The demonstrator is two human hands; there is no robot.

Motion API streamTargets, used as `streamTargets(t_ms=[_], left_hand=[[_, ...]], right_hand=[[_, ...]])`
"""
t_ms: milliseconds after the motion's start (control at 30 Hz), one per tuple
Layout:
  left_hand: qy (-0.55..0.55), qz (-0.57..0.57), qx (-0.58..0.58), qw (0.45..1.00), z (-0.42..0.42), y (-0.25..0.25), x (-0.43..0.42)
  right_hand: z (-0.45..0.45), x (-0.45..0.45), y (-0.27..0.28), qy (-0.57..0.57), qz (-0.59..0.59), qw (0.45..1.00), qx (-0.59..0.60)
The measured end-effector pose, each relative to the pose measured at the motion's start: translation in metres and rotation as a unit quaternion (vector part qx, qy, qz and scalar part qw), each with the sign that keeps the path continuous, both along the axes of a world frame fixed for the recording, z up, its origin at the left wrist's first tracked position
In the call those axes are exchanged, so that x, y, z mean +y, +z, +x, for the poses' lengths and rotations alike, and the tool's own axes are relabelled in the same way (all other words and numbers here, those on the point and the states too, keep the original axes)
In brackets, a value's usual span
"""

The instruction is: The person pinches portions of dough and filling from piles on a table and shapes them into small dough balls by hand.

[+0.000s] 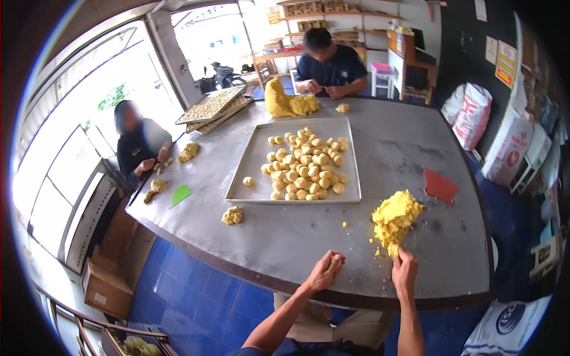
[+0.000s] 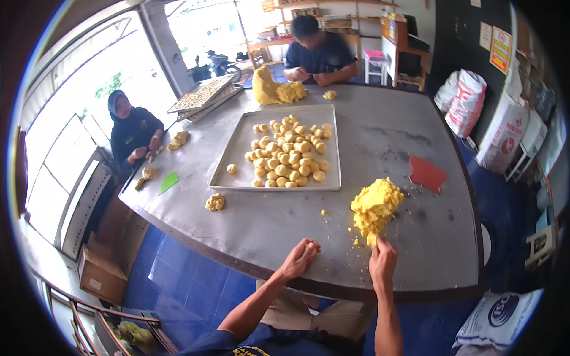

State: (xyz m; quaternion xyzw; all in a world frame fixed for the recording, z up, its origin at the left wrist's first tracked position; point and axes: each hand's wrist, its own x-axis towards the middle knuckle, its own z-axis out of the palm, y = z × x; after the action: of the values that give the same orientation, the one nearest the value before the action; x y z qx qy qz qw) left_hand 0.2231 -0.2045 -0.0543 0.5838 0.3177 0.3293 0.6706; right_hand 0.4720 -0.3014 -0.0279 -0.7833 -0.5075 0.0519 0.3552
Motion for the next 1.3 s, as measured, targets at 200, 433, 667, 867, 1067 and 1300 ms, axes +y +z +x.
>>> streamTargets(t_ms=[200,433,667,867,1067,1300], left_hand=[[0.041,0.424,0.195,0.883,0.003,0.018,0.007],[0.092,0.302,0.259,0.913,-0.012,0.038,0.008],[0.078,0.310,0.338,0.885,-0.017,0.048,0.031],[0.157,0.504,0.488,0.696,0.027,0.018,0.069],[0.182,0.360,0.368,0.838,0.017,0.009,0.076],[0.032,0.418,0.331,0.845,-0.030,0.037,-0.009]], right_hand=[[0.002,0.027,-0.004,0.038,0.056,0.985,-0.156],[-0.009,0.021,0.013,0.062,-0.016,0.992,-0.112],[0.018,0.018,0.017,0.087,0.076,0.993,-0.004],[-0.025,0.048,0.029,0.148,-0.087,0.978,-0.118],[-0.040,0.097,0.012,0.155,-0.094,0.971,-0.155],[-0.047,0.169,0.007,0.301,-0.029,0.940,-0.159]])
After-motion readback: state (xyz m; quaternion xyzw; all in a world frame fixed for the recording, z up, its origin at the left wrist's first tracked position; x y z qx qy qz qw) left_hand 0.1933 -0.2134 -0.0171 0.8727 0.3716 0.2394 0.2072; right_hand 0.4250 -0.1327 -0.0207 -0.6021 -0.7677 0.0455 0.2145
